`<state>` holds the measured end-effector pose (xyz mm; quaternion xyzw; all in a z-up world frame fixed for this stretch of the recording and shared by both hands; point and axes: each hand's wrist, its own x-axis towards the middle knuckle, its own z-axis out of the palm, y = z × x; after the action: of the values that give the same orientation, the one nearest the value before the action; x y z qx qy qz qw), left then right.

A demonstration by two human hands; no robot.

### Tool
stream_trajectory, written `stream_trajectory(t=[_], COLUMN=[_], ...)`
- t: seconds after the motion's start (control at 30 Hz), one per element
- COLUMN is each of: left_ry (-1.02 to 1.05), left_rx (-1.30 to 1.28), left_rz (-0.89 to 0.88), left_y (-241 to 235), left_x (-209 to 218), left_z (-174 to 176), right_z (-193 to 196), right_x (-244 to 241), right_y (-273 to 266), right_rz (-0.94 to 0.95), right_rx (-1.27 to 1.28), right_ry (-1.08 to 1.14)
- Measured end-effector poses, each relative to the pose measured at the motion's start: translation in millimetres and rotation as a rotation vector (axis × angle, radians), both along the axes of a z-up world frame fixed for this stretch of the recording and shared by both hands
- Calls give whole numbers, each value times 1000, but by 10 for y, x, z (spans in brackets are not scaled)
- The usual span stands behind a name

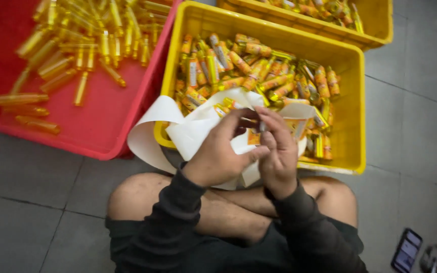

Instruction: The person sits on the floor and repeatedly picks up small yellow bottles from a yellow bin. They wrap a paper label around each bottle by hand, smooth it, and then place the labeled bottle into a red bin. The process is repeated for multiple bottles.

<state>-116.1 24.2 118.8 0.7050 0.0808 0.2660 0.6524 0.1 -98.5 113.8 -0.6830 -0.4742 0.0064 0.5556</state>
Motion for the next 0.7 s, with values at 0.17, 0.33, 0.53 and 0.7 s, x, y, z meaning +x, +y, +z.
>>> stream_trajectory(t=[0.17,0.33,0.53,0.7], left_ry=[-127,-227,16,248], left_rx=[-277,-264,-155,-67], left_rz=[254,362,554,650], left_y=[418,938,1446,2193], left_x=[-387,-849,-1487,-1849], left_z=[101,-155,-409,-832], right_z=[270,81,-179,-649], right_x=[-118,-150,-559,-808], right_y=[637,1461,2493,3123], right_rz=[352,533,694,711], right_rx=[63,-82,-452,-466], right_ry=[5,262,432,555])
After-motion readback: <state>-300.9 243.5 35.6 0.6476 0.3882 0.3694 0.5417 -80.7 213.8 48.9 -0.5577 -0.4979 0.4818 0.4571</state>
